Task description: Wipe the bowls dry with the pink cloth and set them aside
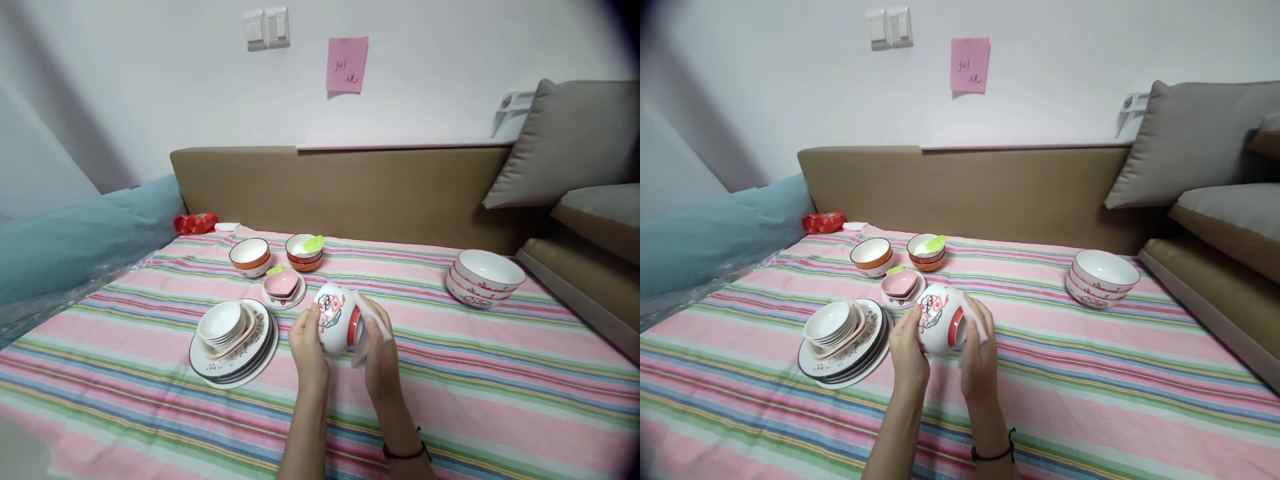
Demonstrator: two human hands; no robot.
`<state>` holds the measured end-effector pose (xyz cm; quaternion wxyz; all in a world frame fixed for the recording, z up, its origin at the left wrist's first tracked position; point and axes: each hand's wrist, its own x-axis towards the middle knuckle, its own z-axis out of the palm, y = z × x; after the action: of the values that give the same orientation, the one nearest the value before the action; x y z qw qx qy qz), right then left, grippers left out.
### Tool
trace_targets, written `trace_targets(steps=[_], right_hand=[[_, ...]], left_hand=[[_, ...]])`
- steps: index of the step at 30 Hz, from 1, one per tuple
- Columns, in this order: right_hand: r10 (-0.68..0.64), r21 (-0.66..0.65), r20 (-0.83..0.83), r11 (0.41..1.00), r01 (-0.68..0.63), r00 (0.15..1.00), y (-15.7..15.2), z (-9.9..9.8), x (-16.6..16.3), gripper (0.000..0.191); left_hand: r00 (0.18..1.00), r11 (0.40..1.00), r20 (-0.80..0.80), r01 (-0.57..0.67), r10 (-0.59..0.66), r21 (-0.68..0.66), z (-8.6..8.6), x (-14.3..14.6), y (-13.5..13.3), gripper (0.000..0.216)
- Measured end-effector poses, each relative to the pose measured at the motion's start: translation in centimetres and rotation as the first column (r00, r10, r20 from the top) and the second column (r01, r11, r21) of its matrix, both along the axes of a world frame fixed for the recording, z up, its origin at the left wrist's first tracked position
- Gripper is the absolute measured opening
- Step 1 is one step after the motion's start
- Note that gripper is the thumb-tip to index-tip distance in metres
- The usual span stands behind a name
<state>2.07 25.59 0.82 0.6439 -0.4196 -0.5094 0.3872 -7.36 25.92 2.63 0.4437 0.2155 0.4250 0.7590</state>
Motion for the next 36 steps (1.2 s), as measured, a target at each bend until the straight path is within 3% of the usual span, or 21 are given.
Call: trace_targets(steps=[2, 4, 6, 8, 12, 14, 17, 19, 21, 24, 26, 29, 32, 34, 36], right_hand=[[-0.043, -0.178, -0.173, 0.984, 0.012, 0.984, 0.5, -0.4, -0.2, 0.051], [-0.077, -0.274, -0.268, 0.962, 0.000, 0.960, 0.7, -0.7, -0.3, 0.056], [-0.101, -0.263, -0.276, 0.964, 0.026, 0.956, 0.6, -0.8, -0.4, 0.055], [-0.114, -0.171, -0.206, 0.982, 0.079, 0.972, 0.4, -0.7, -0.3, 0.052], [-0.185, 0.172, 0.150, 0.972, 0.159, 0.971, -0.5, -0.3, -0.2, 0.046], [-0.247, 0.338, 0.340, 0.932, 0.128, 0.907, -0.9, 0.0, -0.3, 0.045], [-0.310, 0.451, 0.508, 0.891, 0.059, 0.804, -1.3, 0.5, -0.4, 0.046], [-0.301, 0.460, 0.542, 0.887, 0.022, 0.784, -1.0, 0.6, -0.2, 0.047], [-0.274, 0.415, 0.475, 0.908, 0.062, 0.836, -0.5, 0.4, 0.1, 0.047], [-0.209, 0.151, 0.226, 0.972, 0.178, 0.951, 0.2, -0.2, 0.7, 0.047], [-0.182, 0.012, 0.131, 0.983, 0.182, 0.974, 0.2, -0.6, 0.9, 0.049], [-0.192, 0.155, 0.317, 0.977, 0.149, 0.929, -0.7, -0.5, 0.4, 0.048], [-0.254, 0.316, 0.576, 0.946, 0.075, 0.777, -1.5, 0.0, -0.4, 0.047], [-0.286, 0.328, 0.613, 0.940, 0.092, 0.737, -1.5, 0.4, -0.6, 0.046], [-0.287, 0.310, 0.553, 0.942, 0.126, 0.782, -1.1, 0.6, -0.3, 0.044]], left_hand=[[0.993, 0.998, -0.100, 0.062, -0.058, 0.030, 0.1, -0.4, -0.2, 0.039], [0.955, 0.990, -0.271, 0.136, -0.123, 0.031, 0.2, -0.7, -0.3, 0.047], [0.887, 0.978, -0.423, 0.207, -0.185, 0.007, 0.4, -0.8, -0.4, 0.052], [0.850, 0.964, -0.469, 0.265, -0.241, -0.016, 0.5, -0.7, -0.4, 0.051], [0.875, 0.949, -0.376, 0.313, -0.304, -0.039, 0.4, -0.1, -0.3, 0.047], [0.912, 0.958, -0.300, 0.285, -0.282, -0.034, 0.2, 0.2, -0.2, 0.046], [0.969, 0.984, -0.166, 0.180, -0.180, -0.017, -0.1, 0.4, -0.1, 0.045], [0.979, 0.986, -0.116, 0.167, -0.166, -0.001, -0.2, 0.4, -0.1, 0.044], [0.963, 0.971, -0.139, 0.237, -0.232, 0.019, -0.3, 0.3, -0.1, 0.048], [0.909, 0.940, -0.251, 0.340, -0.332, -0.011, 0.0, 0.0, -0.2, 0.059], [0.891, 0.938, -0.297, 0.339, -0.344, -0.070, 0.2, 0.0, -0.2, 0.062], [0.891, 0.936, -0.291, 0.316, -0.349, -0.154, 0.4, 0.3, -0.2, 0.063], [0.879, 0.947, -0.358, 0.271, -0.317, -0.173, 0.1, 0.5, -0.2, 0.062], [0.870, 0.948, -0.380, 0.266, -0.314, -0.173, -0.1, 0.5, -0.2, 0.061], [0.877, 0.932, -0.321, 0.313, -0.358, -0.183, -0.4, 0.3, -0.2, 0.062]])
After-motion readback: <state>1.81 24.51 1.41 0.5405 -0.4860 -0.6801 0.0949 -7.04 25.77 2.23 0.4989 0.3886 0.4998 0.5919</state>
